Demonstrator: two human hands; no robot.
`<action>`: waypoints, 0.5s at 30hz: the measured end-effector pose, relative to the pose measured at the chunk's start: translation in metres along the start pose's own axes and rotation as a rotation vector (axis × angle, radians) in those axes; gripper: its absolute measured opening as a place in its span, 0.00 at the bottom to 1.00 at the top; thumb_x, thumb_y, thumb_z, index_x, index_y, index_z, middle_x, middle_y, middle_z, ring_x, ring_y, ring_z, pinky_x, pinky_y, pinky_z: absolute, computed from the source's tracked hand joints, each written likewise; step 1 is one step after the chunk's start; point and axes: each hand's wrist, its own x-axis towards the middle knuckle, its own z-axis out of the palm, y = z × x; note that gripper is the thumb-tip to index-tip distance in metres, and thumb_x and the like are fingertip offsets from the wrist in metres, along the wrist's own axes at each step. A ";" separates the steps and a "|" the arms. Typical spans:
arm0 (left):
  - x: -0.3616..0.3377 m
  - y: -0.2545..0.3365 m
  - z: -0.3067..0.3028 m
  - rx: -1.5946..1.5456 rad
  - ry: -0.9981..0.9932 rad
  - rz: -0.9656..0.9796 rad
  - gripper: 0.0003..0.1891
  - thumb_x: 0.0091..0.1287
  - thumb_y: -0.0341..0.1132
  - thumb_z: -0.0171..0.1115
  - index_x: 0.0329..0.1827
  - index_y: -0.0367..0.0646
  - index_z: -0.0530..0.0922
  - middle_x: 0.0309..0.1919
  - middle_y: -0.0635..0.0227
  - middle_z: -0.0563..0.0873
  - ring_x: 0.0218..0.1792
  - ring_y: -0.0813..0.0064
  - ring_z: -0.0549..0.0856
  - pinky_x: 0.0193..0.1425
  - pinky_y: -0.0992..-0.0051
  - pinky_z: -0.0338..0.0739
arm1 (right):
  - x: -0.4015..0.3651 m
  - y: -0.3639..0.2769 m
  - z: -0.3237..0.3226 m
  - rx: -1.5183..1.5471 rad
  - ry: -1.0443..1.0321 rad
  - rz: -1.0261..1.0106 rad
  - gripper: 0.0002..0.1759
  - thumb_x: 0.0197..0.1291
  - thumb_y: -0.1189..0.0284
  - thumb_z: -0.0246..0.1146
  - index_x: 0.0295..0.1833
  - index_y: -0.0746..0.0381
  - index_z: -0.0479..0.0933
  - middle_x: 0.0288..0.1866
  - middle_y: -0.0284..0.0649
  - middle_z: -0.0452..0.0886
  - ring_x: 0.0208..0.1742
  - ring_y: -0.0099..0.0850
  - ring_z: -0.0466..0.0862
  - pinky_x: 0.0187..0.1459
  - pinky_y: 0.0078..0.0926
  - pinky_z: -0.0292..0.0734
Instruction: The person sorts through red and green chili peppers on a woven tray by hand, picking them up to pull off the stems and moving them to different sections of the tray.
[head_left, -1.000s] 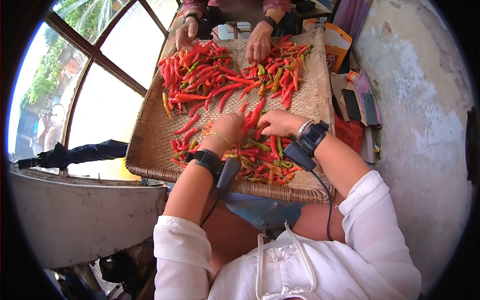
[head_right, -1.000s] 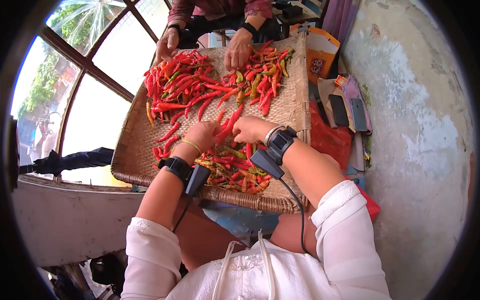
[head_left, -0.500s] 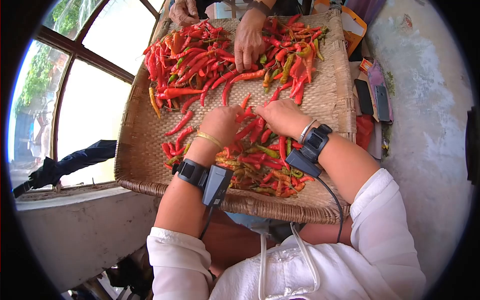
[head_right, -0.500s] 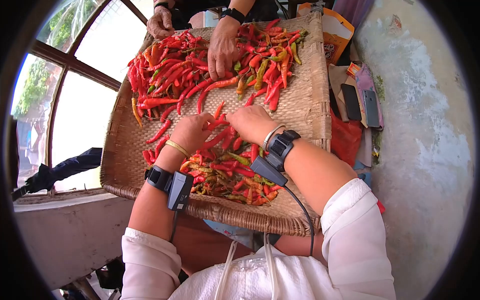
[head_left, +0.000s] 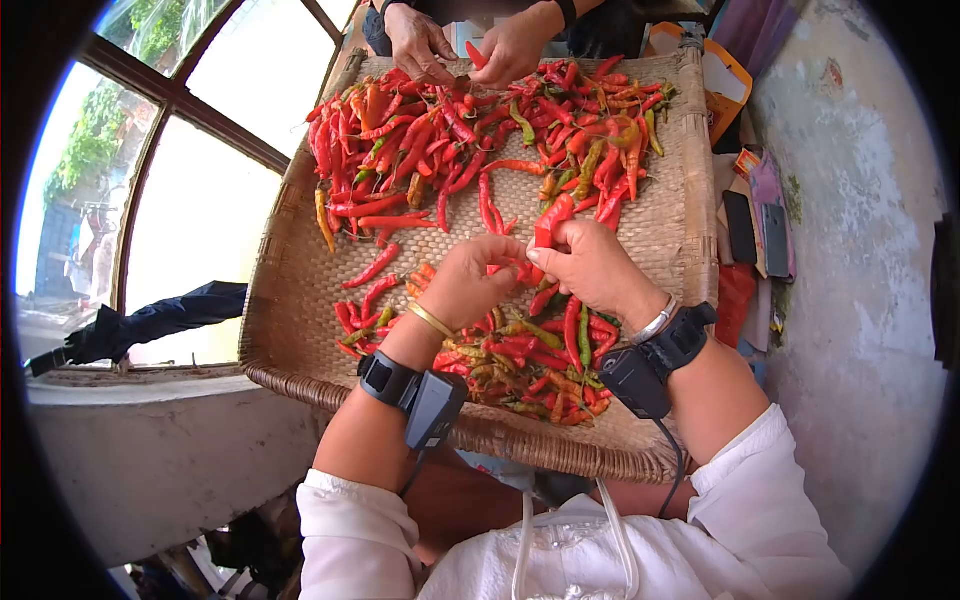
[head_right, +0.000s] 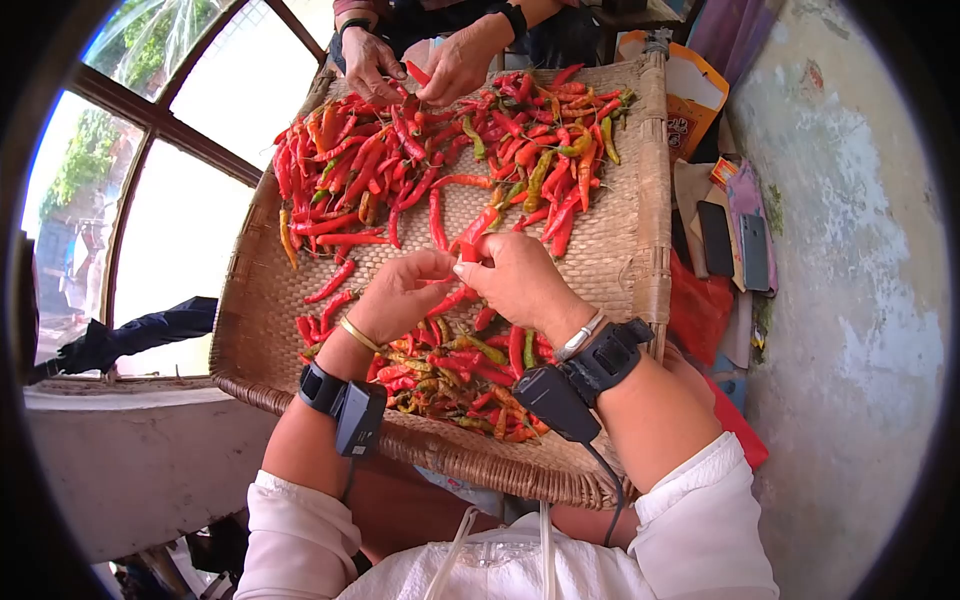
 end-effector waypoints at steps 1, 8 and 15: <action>-0.001 0.001 0.001 0.006 0.003 0.005 0.10 0.60 0.26 0.54 0.44 0.37 0.76 0.40 0.72 0.79 0.38 0.82 0.78 0.44 0.79 0.74 | -0.001 0.001 0.000 0.001 0.003 -0.008 0.13 0.51 0.67 0.60 0.31 0.68 0.77 0.20 0.43 0.78 0.24 0.30 0.79 0.29 0.27 0.72; -0.007 0.007 0.004 -0.325 -0.168 -0.151 0.09 0.61 0.33 0.59 0.41 0.39 0.76 0.29 0.74 0.82 0.25 0.88 0.77 0.27 0.88 0.72 | -0.008 -0.007 0.010 0.329 -0.113 0.192 0.11 0.56 0.67 0.57 0.34 0.66 0.75 0.21 0.32 0.75 0.17 0.17 0.71 0.18 0.14 0.66; 0.005 0.009 -0.020 0.077 -0.268 -0.269 0.06 0.62 0.34 0.56 0.35 0.40 0.78 0.22 0.77 0.79 0.20 0.91 0.72 0.23 0.88 0.66 | 0.005 0.004 0.003 0.896 0.166 0.225 0.10 0.59 0.67 0.54 0.40 0.63 0.71 0.22 0.29 0.72 0.18 0.14 0.69 0.17 0.11 0.64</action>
